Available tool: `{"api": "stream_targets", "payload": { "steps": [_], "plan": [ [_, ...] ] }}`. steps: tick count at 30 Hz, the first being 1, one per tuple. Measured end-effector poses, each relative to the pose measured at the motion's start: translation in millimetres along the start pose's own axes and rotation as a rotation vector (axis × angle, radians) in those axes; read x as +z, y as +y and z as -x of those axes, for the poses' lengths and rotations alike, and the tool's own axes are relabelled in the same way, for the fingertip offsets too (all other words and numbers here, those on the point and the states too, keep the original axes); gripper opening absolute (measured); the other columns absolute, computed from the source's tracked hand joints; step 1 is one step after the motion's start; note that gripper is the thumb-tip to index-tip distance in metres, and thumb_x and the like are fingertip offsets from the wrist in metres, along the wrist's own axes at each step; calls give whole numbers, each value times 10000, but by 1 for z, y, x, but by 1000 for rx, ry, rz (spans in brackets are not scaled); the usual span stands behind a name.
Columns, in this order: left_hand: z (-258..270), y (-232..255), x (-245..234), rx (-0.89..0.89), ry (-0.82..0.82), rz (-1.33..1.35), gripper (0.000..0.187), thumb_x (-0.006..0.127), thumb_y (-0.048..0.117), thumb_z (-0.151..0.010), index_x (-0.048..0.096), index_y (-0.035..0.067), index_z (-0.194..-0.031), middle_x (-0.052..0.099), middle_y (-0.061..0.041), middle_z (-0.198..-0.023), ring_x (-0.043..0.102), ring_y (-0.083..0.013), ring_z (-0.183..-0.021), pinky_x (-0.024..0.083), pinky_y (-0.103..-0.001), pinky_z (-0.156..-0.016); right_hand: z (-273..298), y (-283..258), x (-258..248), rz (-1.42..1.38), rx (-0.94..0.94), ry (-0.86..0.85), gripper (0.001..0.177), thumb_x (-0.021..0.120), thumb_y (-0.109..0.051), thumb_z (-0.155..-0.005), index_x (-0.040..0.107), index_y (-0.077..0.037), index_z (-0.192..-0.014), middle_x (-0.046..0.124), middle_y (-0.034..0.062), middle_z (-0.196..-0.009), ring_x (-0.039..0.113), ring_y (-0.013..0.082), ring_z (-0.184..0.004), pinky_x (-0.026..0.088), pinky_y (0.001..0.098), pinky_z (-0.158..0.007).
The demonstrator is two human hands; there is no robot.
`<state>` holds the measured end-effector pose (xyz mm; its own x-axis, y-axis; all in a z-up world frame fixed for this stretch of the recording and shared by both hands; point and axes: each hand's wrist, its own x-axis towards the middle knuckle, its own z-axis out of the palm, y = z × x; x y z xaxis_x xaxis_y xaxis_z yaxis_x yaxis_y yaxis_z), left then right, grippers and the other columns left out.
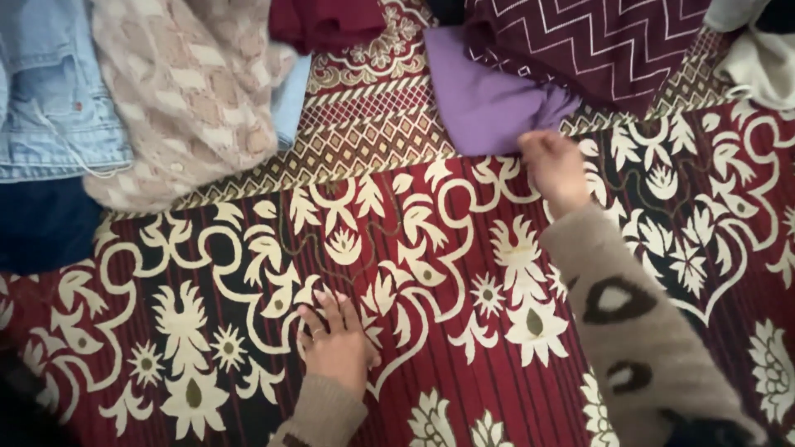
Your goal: The person is folding various items of clothing, including pants and shirts, on a patterned rug.
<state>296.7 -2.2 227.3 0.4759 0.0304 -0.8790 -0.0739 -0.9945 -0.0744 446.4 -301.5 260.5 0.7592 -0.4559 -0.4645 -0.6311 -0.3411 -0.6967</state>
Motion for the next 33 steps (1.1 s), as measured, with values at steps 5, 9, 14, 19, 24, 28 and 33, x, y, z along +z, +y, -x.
{"api": "stream_targets", "payload": {
  "steps": [5, 9, 14, 19, 24, 28, 33],
  "plan": [
    [-7, -5, 24, 0, 51, -1, 1141, 694, 444, -986, -149, 14, -1624, -200, -295, -1691, -58, -587, -1522, 180, -627, -1223, -63, 79, 20, -329, -179, 183, 629, 687, -111, -982, 257, -82, -1439, 346, 134, -1450, 625, 105, -759, 603, 213, -648],
    [-14, -4, 26, -23, 89, 56, 1129, 715, 417, -970, -125, 51, -1630, -213, -256, -1699, -94, -583, -1530, 145, -628, -1229, 19, -2, -9, -424, -10, -52, 974, 648, -18, -946, -50, -110, -1620, 129, 107, -1721, 446, 276, -1470, 398, 432, -1216],
    [13, -2, 2, -20, -12, 76, 1070, 655, 389, -1025, -167, 84, -1638, -262, -221, -1701, -145, -531, -1549, 86, -595, -1264, 40, -21, -20, -347, 137, 156, 865, 662, -52, -954, 144, -172, -1635, 64, 92, -1718, 350, 260, -1499, 258, 489, -1257],
    [-3, -1, 14, -30, -9, 62, 1084, 677, 399, -1010, -138, 42, -1631, -249, -265, -1691, -133, -585, -1528, 112, -650, -1237, -5, 17, -13, -694, 38, 111, 839, 558, -90, -1029, -32, -149, -1622, 69, 124, -1716, 427, 294, -1498, 502, 400, -1179],
    [16, 2, -5, -24, -4, 58, 1072, 687, 351, -1016, -131, 49, -1639, -224, -249, -1701, -115, -556, -1537, 129, -630, -1249, 2, 3, -6, -75, 111, 60, 305, 490, -255, -1110, 562, -115, -1371, 637, 4, -996, 569, 74, -813, 493, 211, -746],
    [14, 2, -2, -30, -33, 79, 1050, 657, 325, -1031, -156, 49, -1636, -267, -225, -1700, -160, -549, -1537, 89, -622, -1259, 65, 41, -5, 100, 116, -34, 366, 436, -282, -1103, 557, -99, -1397, 655, 101, -1328, 627, 243, -1247, 484, 418, -1131],
    [-61, -12, 73, -28, 346, 44, 1229, 845, 518, -786, 36, 123, -1623, -90, -179, -1723, -27, -581, -1528, 212, -666, -1176, 120, 256, -15, 306, -482, -87, 223, 620, -325, -976, 604, -109, -922, 650, 81, -850, 630, 252, -770, 464, 411, -754]
  ]
}}
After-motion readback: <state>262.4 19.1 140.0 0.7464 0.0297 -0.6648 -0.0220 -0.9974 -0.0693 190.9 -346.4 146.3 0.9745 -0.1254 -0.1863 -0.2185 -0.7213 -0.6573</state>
